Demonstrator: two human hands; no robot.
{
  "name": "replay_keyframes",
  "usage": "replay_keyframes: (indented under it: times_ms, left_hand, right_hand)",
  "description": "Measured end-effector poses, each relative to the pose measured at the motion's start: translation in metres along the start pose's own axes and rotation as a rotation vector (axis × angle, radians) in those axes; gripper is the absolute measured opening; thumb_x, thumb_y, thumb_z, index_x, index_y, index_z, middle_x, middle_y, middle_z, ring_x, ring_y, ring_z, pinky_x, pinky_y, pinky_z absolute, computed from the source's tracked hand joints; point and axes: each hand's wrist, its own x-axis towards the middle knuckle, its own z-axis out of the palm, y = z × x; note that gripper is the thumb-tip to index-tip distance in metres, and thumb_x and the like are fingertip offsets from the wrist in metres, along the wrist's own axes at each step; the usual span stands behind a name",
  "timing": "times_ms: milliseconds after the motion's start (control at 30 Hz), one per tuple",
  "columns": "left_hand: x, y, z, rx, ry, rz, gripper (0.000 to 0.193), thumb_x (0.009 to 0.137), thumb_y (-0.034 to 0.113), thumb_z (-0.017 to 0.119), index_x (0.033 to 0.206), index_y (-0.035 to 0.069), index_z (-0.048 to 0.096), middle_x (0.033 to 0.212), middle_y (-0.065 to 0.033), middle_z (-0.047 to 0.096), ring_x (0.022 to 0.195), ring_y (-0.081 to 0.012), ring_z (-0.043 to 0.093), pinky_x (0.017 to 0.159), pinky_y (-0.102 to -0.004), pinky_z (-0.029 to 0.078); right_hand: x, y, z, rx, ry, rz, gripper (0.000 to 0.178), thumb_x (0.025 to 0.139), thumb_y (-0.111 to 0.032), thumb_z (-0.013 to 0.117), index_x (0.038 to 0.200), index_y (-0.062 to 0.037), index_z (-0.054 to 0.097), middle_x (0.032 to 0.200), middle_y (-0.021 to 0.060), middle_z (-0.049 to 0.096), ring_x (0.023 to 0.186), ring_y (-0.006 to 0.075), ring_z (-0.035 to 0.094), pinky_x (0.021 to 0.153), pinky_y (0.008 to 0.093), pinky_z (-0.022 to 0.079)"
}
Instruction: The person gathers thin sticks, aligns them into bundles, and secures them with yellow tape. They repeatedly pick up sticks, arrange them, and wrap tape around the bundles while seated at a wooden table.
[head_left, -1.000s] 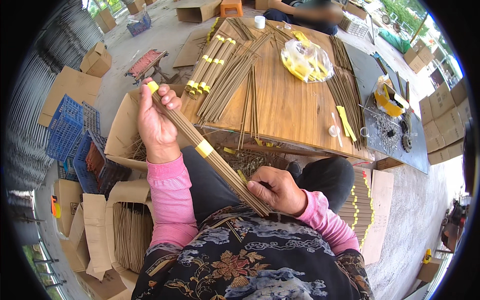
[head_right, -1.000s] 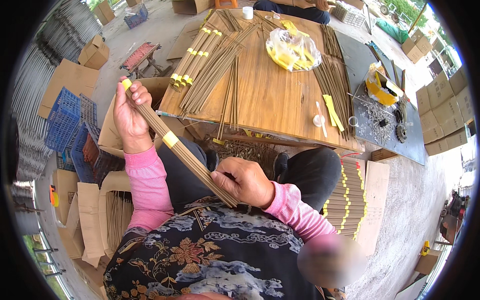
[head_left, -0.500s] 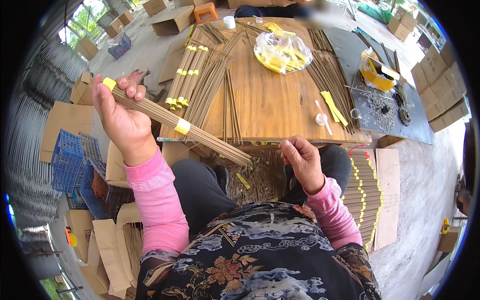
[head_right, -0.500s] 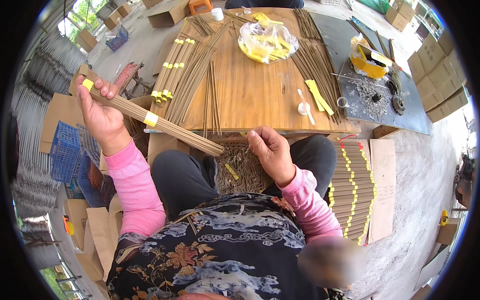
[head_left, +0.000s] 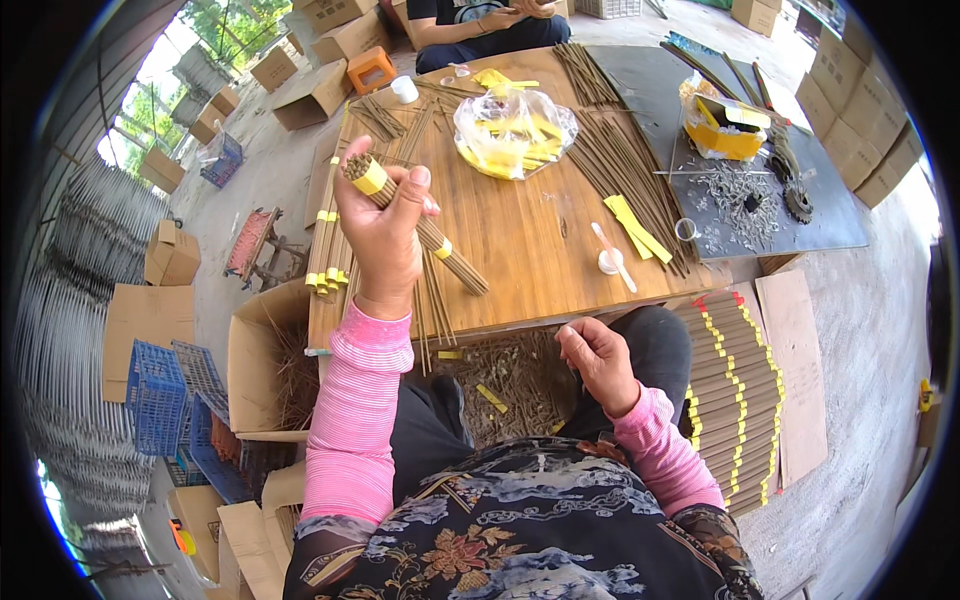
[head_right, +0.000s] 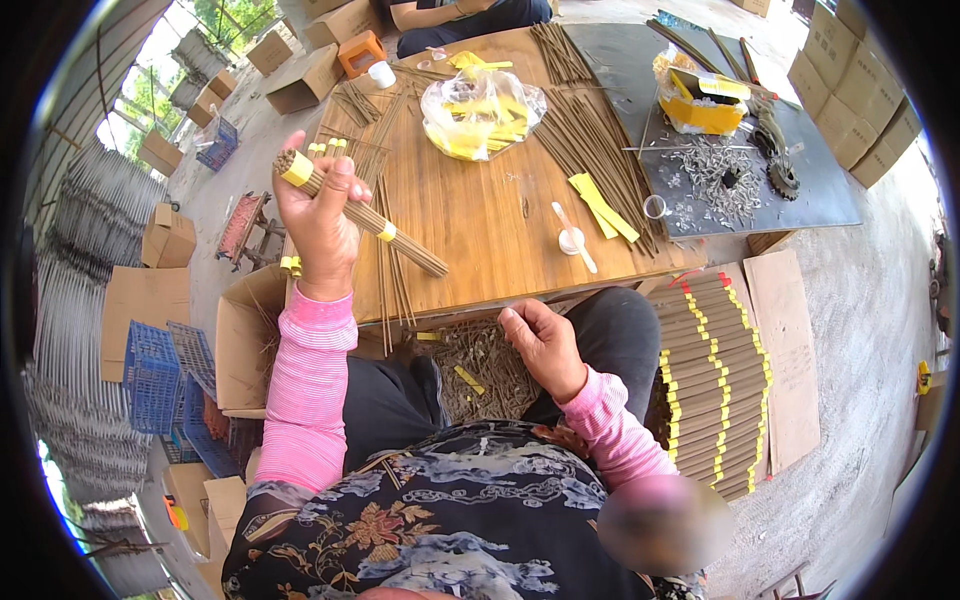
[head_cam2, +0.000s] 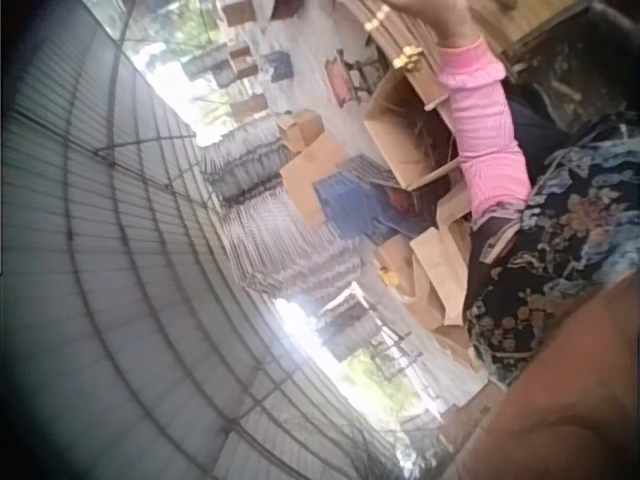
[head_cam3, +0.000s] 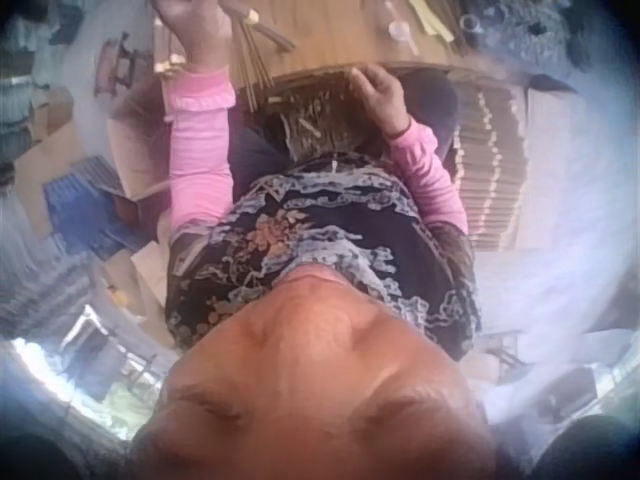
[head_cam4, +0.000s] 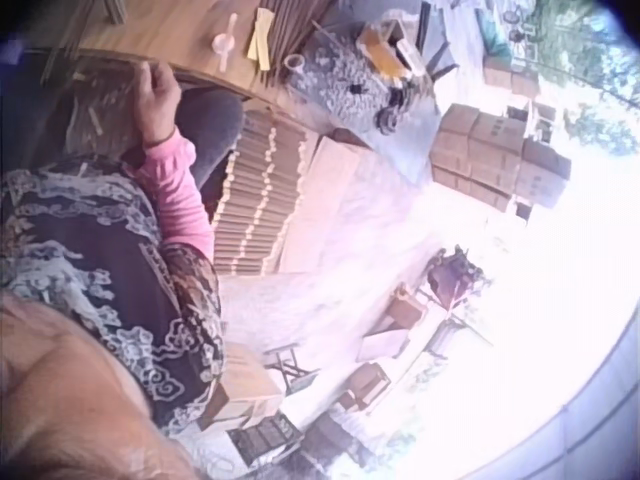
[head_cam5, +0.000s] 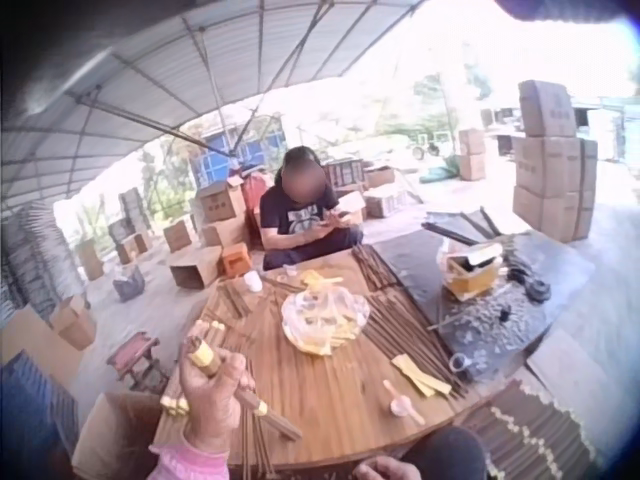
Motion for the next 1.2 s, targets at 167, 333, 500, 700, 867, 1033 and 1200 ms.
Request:
replay_keyframes:
  times_ms: [167, 333, 500, 700, 867, 1033, 1200]
  left_hand:
    - [0.001, 0.000, 0.013, -0.020, 0.062, -0.001, 0.044, 0.081, 0.004, 0.060, 0.118, 0.002, 0.035, 0.069, -0.0021, 0.048, 0.051, -0.0082, 0.045, 0.048, -0.0245, 0.043]
    - [-0.008, -0.015, 0.013, 0.053, 0.026, -0.057, 0.038, 0.082, 0.007, 0.060, 0.113, 0.000, 0.039, 0.063, 0.0011, 0.045, 0.048, -0.0063, 0.043, 0.044, -0.0221, 0.041]
    - [-0.011, -0.021, 0.015, 0.038, 0.000, -0.082, 0.034, 0.083, 0.008, 0.059, 0.111, 0.001, 0.041, 0.069, 0.0008, 0.045, 0.048, -0.0057, 0.044, 0.043, -0.0206, 0.040]
    - [-0.007, -0.009, 0.010, 0.012, 0.019, -0.081, 0.032, 0.083, 0.007, 0.058, 0.110, 0.001, 0.041, 0.070, 0.0016, 0.044, 0.048, -0.0059, 0.043, 0.042, -0.0211, 0.039]
    - [-0.005, 0.028, 0.008, -0.165, 0.152, 0.059, 0.025, 0.085, 0.010, 0.055, 0.106, 0.003, 0.044, 0.064, 0.0015, 0.043, 0.048, -0.0071, 0.041, 0.044, -0.0234, 0.038]
    - [-0.009, 0.038, -0.029, -0.602, 0.408, -0.137, 0.012, 0.085, 0.016, 0.058, 0.086, 0.007, 0.051, 0.060, 0.0038, 0.041, 0.050, -0.0061, 0.039, 0.046, -0.0200, 0.035]
    - [-0.047, 0.032, -0.030, -0.797, 0.471, -0.425, 0.017, 0.086, 0.019, 0.056, 0.086, 0.002, 0.052, 0.061, 0.0013, 0.044, 0.052, -0.0076, 0.040, 0.048, -0.0205, 0.039]
  right_hand:
    - [0.003, 0.005, -0.008, -0.009, 0.014, 0.037, 0.017, 0.088, -0.016, 0.054, 0.085, 0.0011, 0.056, 0.065, -0.0028, 0.050, 0.061, 0.0034, 0.043, 0.054, 0.0184, 0.037]
    - [0.005, 0.018, -0.006, -0.007, 0.021, 0.015, 0.018, 0.088, -0.016, 0.054, 0.084, 0.0013, 0.056, 0.065, -0.0030, 0.050, 0.060, 0.0031, 0.042, 0.053, 0.0184, 0.036]
    - [0.007, 0.017, -0.004, -0.002, 0.006, 0.056, 0.017, 0.088, -0.015, 0.054, 0.083, 0.0016, 0.056, 0.064, -0.0035, 0.049, 0.059, 0.0037, 0.042, 0.052, 0.0195, 0.037]
    - [0.009, 0.012, 0.006, -0.027, -0.052, 0.000, 0.018, 0.088, -0.016, 0.054, 0.083, 0.0015, 0.057, 0.063, -0.0029, 0.049, 0.060, 0.0042, 0.043, 0.054, 0.0201, 0.038]
    - [0.006, 0.001, 0.024, -0.008, -0.256, -0.024, 0.018, 0.087, -0.017, 0.056, 0.086, 0.0009, 0.057, 0.068, -0.0018, 0.053, 0.064, 0.0049, 0.045, 0.058, 0.0209, 0.041]
    - [0.007, -0.023, 0.065, 0.015, -0.388, -0.125, 0.053, 0.080, -0.020, 0.065, 0.122, -0.0018, 0.038, 0.102, 0.0062, 0.052, 0.088, 0.0114, 0.049, 0.075, 0.0267, 0.044]
    - [0.006, -0.041, 0.086, 0.239, -0.262, -0.443, 0.071, 0.079, -0.019, 0.067, 0.132, -0.0040, 0.023, 0.123, 0.0102, 0.039, 0.113, 0.0177, 0.038, 0.093, 0.0324, 0.035]
